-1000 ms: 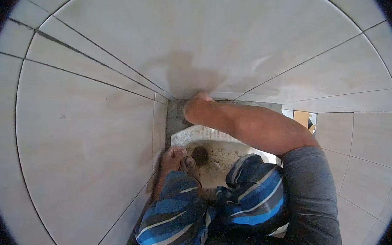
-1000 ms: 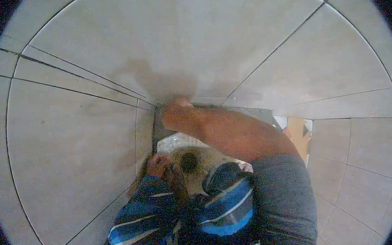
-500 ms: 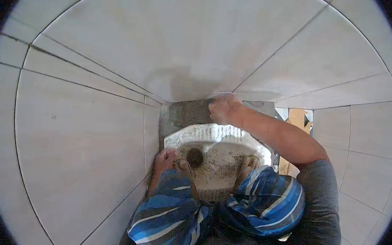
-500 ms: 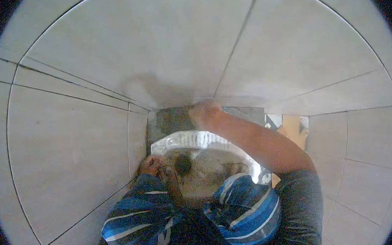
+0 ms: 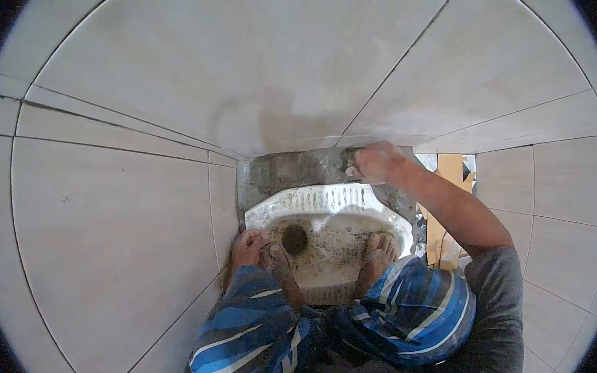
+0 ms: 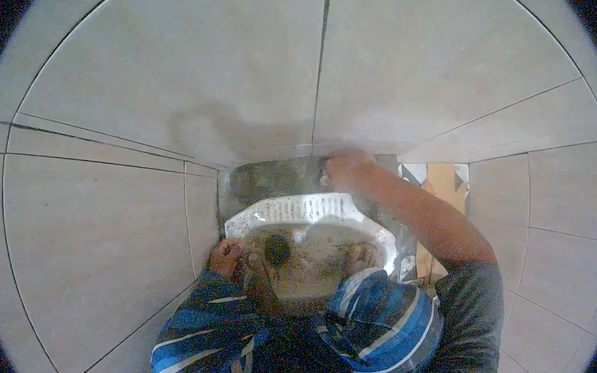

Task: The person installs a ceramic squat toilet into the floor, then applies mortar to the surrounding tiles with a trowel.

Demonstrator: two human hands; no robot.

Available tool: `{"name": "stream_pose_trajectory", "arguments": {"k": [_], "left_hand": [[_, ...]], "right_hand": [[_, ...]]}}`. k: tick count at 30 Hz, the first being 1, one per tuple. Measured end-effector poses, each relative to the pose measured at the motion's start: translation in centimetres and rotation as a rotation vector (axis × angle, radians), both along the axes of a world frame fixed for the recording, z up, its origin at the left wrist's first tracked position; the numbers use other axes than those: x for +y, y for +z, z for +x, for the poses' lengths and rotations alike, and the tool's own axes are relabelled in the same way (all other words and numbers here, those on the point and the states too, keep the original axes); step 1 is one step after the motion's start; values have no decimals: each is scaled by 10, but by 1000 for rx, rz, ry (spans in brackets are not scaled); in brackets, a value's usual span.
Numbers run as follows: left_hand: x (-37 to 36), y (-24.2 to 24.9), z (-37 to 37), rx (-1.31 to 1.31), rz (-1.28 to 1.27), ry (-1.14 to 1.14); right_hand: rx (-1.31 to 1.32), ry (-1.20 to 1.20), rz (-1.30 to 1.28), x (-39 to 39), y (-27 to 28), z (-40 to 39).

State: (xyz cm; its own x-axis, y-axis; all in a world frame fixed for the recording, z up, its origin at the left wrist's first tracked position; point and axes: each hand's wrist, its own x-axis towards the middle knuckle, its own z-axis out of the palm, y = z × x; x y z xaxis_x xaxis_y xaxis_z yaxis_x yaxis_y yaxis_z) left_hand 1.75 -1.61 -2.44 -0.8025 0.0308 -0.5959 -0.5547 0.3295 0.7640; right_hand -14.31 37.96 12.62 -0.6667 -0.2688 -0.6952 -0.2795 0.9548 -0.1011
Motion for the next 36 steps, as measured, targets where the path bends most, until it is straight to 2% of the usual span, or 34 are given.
{"name": "stream_pose_trajectory", "arguments": {"k": [1,3,6,8,9,10,11,12,15,18,20,21,23,24,25,26,28,30,32,34,36], "left_hand": [[-4,-12,3,-45,57,53],[-4,-21,4,-93,118,99],[-7,-21,5,-24,-27,33],[-18,-44,12,-52,174,138],[-14,-36,8,-51,173,134],[-7,-18,4,-70,95,100],[-1,-5,1,-91,17,67],[-4,-7,1,-92,13,71],[-7,-3,4,-98,62,-18],[2,5,-1,51,-59,-124],[-6,-7,3,-133,25,38],[-6,1,0,-128,12,39],[2,18,-3,-93,5,9],[-5,11,-1,-91,-1,7],[-16,-8,4,-130,105,30],[-20,-17,6,-174,209,50],[-11,-4,2,-157,230,48],[-5,6,1,-144,251,53],[-3,14,0,-210,154,109],[-12,-6,2,-159,122,44],[-18,-19,7,-108,86,-21]], "right_hand": [[-1,-4,4,11,-11,5],[188,-18,-135,33,-36,17],[121,-34,-56,55,-46,23],[179,-40,-117,84,-69,34],[238,-38,-176,96,-77,39],[240,-39,-178,101,-65,40],[161,-77,-70,107,-49,43],[81,-111,37,111,-37,45],[65,-152,16,126,-33,55],[114,-191,-83,93,-23,54],[69,-131,-72,63,-32,39],[22,-59,-60,42,-35,29],[-64,-36,-104,-4,9,10],[33,-59,-207,-15,-12,11],[129,-84,-304,-24,-32,12],[128,-91,-303,-34,-20,5],[24,248,-152,-54,7,-10],[39,255,-102,-64,-4,-13],[58,262,-56,-61,-9,-14],[40,44,-186,-42,-1,-15],[103,95,-171,-18,-7,-6]]}}
